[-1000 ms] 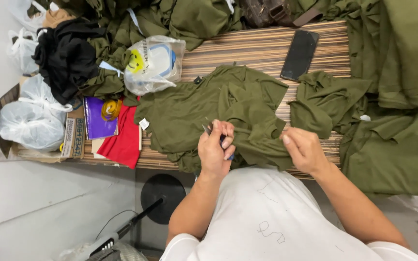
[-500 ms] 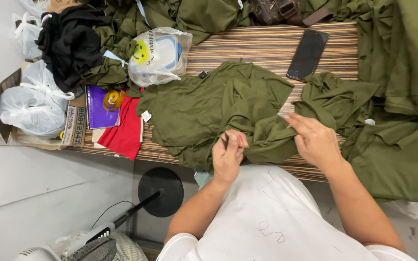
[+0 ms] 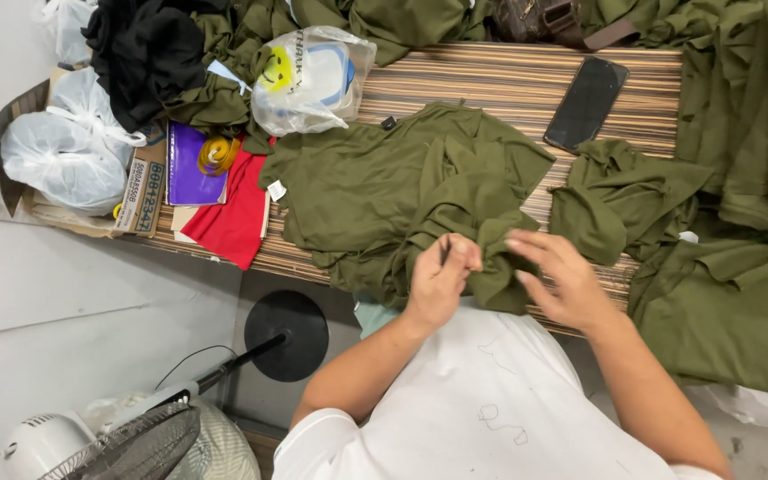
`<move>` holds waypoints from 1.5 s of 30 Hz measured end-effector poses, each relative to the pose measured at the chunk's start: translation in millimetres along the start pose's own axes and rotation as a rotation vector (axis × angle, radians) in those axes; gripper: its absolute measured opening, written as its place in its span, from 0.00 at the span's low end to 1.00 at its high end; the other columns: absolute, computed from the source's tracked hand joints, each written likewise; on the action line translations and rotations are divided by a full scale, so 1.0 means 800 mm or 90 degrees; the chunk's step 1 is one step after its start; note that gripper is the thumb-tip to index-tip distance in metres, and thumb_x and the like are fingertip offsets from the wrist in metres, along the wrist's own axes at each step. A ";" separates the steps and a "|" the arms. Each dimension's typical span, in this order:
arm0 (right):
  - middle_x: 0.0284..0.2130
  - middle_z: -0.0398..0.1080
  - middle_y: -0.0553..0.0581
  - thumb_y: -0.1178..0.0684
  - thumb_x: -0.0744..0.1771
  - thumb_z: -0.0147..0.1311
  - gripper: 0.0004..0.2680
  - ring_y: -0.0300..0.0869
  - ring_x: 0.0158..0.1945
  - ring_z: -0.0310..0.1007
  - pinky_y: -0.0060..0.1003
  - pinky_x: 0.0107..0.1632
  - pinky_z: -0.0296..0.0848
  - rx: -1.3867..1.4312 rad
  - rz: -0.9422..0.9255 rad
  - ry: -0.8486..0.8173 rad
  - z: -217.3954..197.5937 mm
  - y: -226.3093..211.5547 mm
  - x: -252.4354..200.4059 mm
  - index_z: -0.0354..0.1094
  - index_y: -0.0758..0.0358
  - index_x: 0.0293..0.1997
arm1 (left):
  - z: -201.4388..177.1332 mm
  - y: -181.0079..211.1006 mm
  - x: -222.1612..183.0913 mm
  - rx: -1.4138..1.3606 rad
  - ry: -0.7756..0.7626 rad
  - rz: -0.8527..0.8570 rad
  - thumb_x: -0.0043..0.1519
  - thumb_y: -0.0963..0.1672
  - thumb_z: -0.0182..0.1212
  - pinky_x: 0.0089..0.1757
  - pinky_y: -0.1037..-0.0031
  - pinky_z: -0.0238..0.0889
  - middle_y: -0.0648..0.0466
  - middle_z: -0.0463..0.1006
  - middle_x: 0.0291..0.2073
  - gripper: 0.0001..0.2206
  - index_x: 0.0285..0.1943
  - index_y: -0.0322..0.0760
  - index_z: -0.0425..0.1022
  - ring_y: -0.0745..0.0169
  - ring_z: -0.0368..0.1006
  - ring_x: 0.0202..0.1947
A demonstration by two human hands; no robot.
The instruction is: Trimming loose threads from olive green shirts using a thread nipper at a garment factory workstation.
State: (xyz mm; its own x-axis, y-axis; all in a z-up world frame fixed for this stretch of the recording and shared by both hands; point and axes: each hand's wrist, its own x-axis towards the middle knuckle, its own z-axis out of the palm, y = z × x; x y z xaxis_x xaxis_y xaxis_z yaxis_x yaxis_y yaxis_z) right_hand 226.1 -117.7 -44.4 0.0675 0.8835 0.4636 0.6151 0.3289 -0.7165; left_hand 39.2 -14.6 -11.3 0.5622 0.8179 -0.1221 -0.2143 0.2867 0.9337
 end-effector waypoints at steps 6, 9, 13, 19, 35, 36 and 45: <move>0.33 0.71 0.51 0.55 0.68 0.55 0.07 0.48 0.31 0.75 0.40 0.36 0.75 0.063 0.053 -0.006 0.070 0.024 -0.010 0.74 0.59 0.49 | 0.001 -0.001 -0.002 -0.030 0.012 0.065 0.74 0.45 0.48 0.20 0.86 0.46 0.52 0.71 0.26 0.15 0.32 0.38 0.69 0.78 0.54 0.20; 0.30 0.71 0.50 0.50 0.67 0.57 0.10 0.48 0.29 0.76 0.40 0.32 0.76 0.011 0.066 -0.034 0.078 0.022 -0.026 0.72 0.59 0.52 | -0.001 -0.009 -0.003 -0.043 0.039 0.077 0.74 0.45 0.49 0.20 0.87 0.48 0.51 0.73 0.26 0.15 0.32 0.38 0.69 0.78 0.57 0.20; 0.30 0.73 0.56 0.52 0.67 0.58 0.08 0.55 0.32 0.78 0.43 0.33 0.76 -0.024 0.055 -0.014 0.043 -0.004 -0.012 0.74 0.60 0.49 | -0.013 -0.038 0.008 -0.066 0.040 0.095 0.75 0.44 0.48 0.19 0.86 0.50 0.48 0.75 0.28 0.16 0.32 0.35 0.69 0.76 0.60 0.19; 0.34 0.71 0.48 0.53 0.70 0.58 0.03 0.43 0.31 0.72 0.38 0.28 0.67 -0.338 -0.033 -0.079 -0.015 -0.013 -0.017 0.72 0.57 0.43 | -0.012 -0.014 0.010 -0.187 0.060 0.020 0.72 0.49 0.52 0.27 0.85 0.49 0.48 0.71 0.32 0.15 0.33 0.38 0.66 0.74 0.58 0.21; 0.21 0.62 0.50 0.57 0.67 0.62 0.04 0.36 0.26 0.54 0.31 0.33 0.58 0.022 0.215 -0.109 -0.009 -0.028 0.016 0.75 0.65 0.42 | -0.002 -0.012 0.010 -0.178 -0.027 0.077 0.74 0.48 0.50 0.31 0.84 0.61 0.54 0.74 0.35 0.15 0.36 0.38 0.68 0.74 0.63 0.25; 0.27 0.67 0.53 0.59 0.68 0.60 0.03 0.38 0.30 0.61 0.31 0.37 0.60 0.078 0.194 -0.097 -0.011 -0.032 0.026 0.72 0.68 0.38 | -0.002 -0.013 0.009 -0.162 -0.052 0.079 0.75 0.49 0.49 0.32 0.84 0.61 0.54 0.74 0.34 0.15 0.36 0.38 0.68 0.73 0.63 0.25; 0.21 0.58 0.45 0.56 0.68 0.57 0.05 0.33 0.25 0.50 0.30 0.31 0.56 0.128 0.363 -0.211 -0.020 -0.022 0.027 0.71 0.62 0.47 | 0.012 0.011 0.007 -0.068 -0.095 0.060 0.73 0.51 0.50 0.35 0.85 0.61 0.58 0.76 0.34 0.15 0.35 0.41 0.69 0.76 0.62 0.25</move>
State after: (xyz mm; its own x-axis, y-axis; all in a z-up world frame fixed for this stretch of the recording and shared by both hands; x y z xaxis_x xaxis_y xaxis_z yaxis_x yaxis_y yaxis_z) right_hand 229.3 -110.1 -13.2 0.0737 0.9816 -0.1763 0.3953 -0.1911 -0.8984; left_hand 48.1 -12.2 -0.2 0.6459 0.7631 0.0225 -0.3508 0.2706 0.8965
